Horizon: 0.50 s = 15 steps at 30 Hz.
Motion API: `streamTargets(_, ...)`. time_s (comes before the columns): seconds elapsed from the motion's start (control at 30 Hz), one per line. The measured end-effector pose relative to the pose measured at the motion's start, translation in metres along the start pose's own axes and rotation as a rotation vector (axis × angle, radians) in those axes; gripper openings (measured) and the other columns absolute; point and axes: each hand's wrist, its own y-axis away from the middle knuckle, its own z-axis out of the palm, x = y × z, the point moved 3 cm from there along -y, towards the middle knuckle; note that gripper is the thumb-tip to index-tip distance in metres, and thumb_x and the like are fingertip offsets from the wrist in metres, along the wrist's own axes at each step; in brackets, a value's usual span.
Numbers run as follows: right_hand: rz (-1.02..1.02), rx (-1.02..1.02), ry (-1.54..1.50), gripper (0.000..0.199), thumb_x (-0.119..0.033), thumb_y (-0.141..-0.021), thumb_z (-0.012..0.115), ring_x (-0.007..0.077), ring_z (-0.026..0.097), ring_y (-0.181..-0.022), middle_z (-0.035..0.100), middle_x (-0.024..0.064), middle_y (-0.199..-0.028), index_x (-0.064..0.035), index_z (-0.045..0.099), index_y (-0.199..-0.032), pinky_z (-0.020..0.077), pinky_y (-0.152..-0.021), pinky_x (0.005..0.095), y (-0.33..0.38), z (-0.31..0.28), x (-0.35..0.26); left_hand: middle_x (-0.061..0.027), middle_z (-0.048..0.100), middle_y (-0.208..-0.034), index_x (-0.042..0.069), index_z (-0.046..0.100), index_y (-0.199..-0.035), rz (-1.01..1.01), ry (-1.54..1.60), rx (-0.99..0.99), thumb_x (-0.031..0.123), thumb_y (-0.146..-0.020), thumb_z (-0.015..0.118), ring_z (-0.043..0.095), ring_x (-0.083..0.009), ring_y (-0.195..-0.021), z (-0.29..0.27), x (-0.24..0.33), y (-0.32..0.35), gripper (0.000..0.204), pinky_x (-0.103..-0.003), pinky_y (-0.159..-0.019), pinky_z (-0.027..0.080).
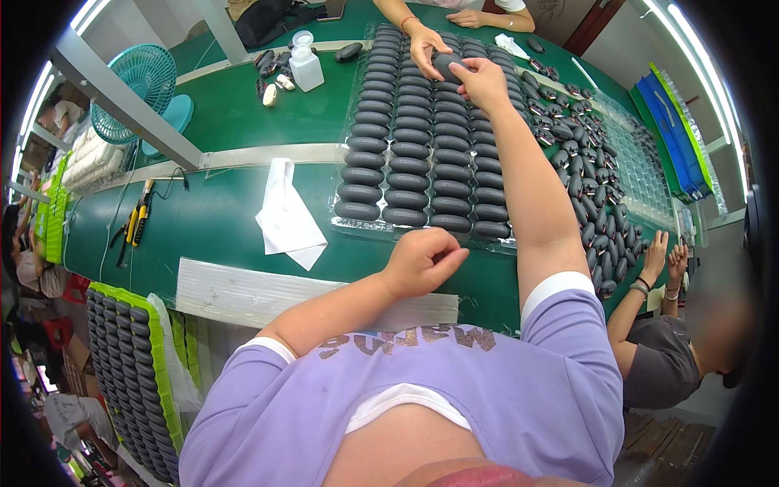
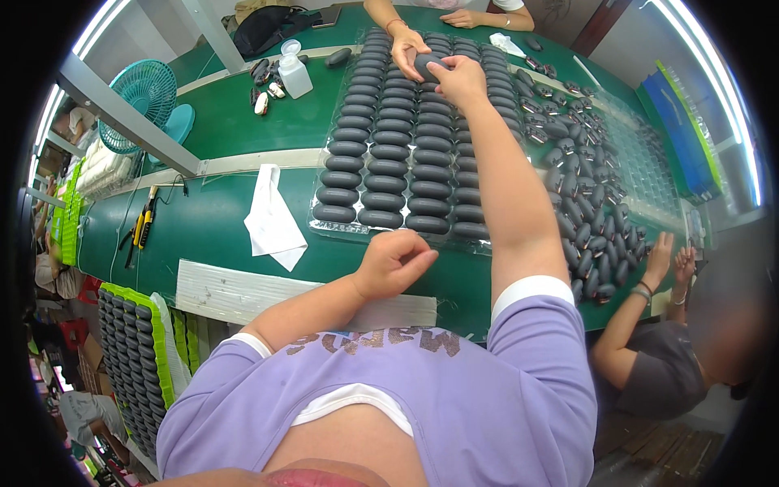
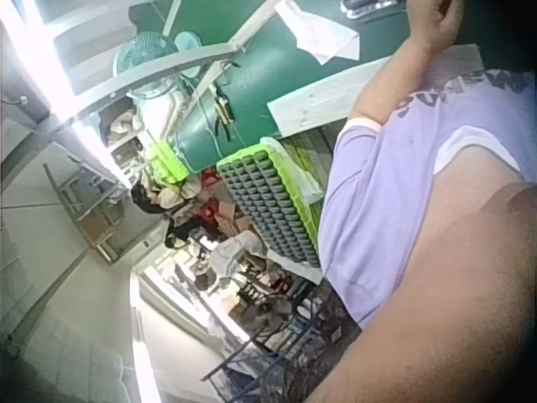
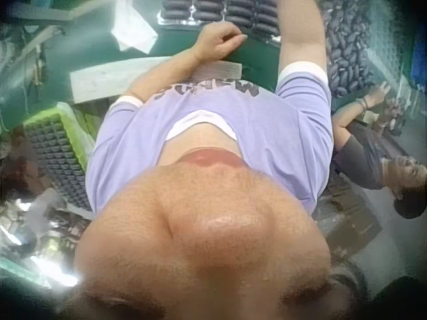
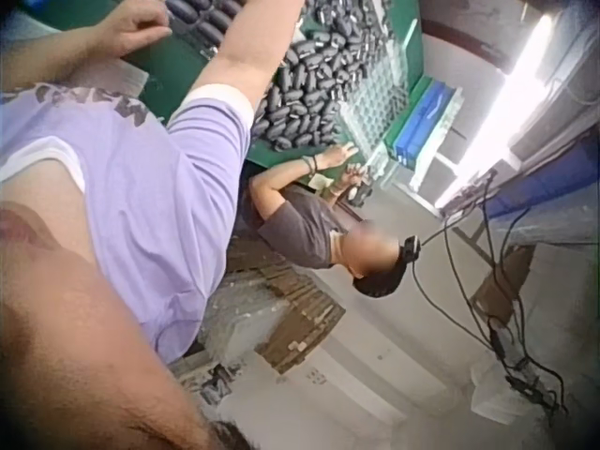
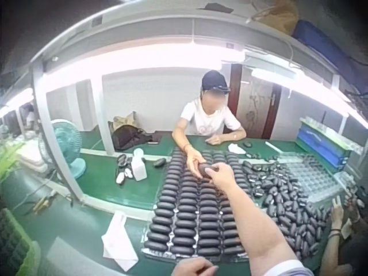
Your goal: Manually assemble and inspect plastic earbud charging cases on a factory production line.
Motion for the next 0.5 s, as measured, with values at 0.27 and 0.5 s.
streamTargets(0.27,-0.255,-0.133,-0.417,0.033,-0.01,-0.088,0.067,0.0062,0.057,-0.065,0.063,0.0014,-0.089,-0.0016,0.058,-0.119,0.0474,-0.058,0.0204,0.174,-0.025,-0.057,-0.0087,0.065,-0.079,0.002,0.057,-0.103,-0.587,1.108,0.01,0.043,-0.1,0.04,0.06,-0.0129,-0.061,-0.021,-0.027,-0.011,0.045,-0.023,-0.049,0.046)
streamTargets(0.5,-0.935,0.165,0.305,0.032,0.0,-0.07,0.075,0.0203,0.064,-0.081,0.062,0.0106,-0.105,-0.0049,0.068,-0.101,0.0545,-0.067,0.0301,0.277,-0.012,-0.04,-0.0098,0.065,-0.095,0.0,0.057,-0.114,-0.433,1.167,-0.044,0.045,-0.1,0.041,0.064,-0.0167,-0.077,-0.018,-0.019,-0.012,0.051,-0.029,-0.068,0.055)
